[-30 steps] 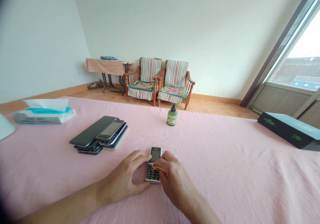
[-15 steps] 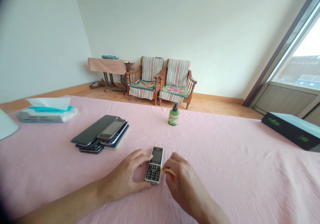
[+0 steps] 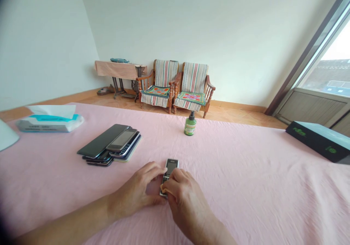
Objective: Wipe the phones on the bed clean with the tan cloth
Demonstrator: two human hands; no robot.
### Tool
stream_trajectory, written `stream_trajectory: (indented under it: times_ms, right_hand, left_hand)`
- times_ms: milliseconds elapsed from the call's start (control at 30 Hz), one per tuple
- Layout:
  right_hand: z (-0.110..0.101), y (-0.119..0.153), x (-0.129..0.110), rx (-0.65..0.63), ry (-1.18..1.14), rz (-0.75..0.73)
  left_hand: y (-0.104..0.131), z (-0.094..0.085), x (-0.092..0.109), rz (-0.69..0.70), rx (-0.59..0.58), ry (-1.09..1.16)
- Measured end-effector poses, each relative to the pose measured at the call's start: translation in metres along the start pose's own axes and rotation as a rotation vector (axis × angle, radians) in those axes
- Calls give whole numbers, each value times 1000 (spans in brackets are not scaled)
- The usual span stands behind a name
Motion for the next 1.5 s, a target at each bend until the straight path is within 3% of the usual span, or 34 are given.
stream_trajectory:
  times_ms: [333, 567, 733, 900, 1067, 1300, 1500]
  right_hand:
    - [1, -3, -13, -1, 21, -56]
    - [-6, 3, 6, -52, 6, 35]
    - [-9, 2, -1, -35, -38, -23]
    - [-10, 6, 7, -68, -30, 22]
    - [-9, 4, -2, -13, -79, -33]
    - [-8, 6, 6, -62, -42, 3]
    - [-8, 5, -4, -47, -97, -44]
  left_hand:
    - [1, 1, 2, 23, 3, -23]
    - [1, -1, -3, 9, 34, -12]
    - [2, -1, -3, 26, 19, 3]
    - [2, -1, -4, 4, 12, -3]
    - [1, -1, -4, -1, 12, 19]
    - [1, -3, -6, -25, 1, 26]
    - [1, -3, -9, -25, 1, 38]
Point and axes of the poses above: each hand's wrist, its own y-axis away from the middle knuckle, its own z-axis out of the palm, x = y × z, the point moved 9 cm from there along -y, towards the middle knuckle, and after that the axes turned 10 degrees about y, right-handed, at the moved point
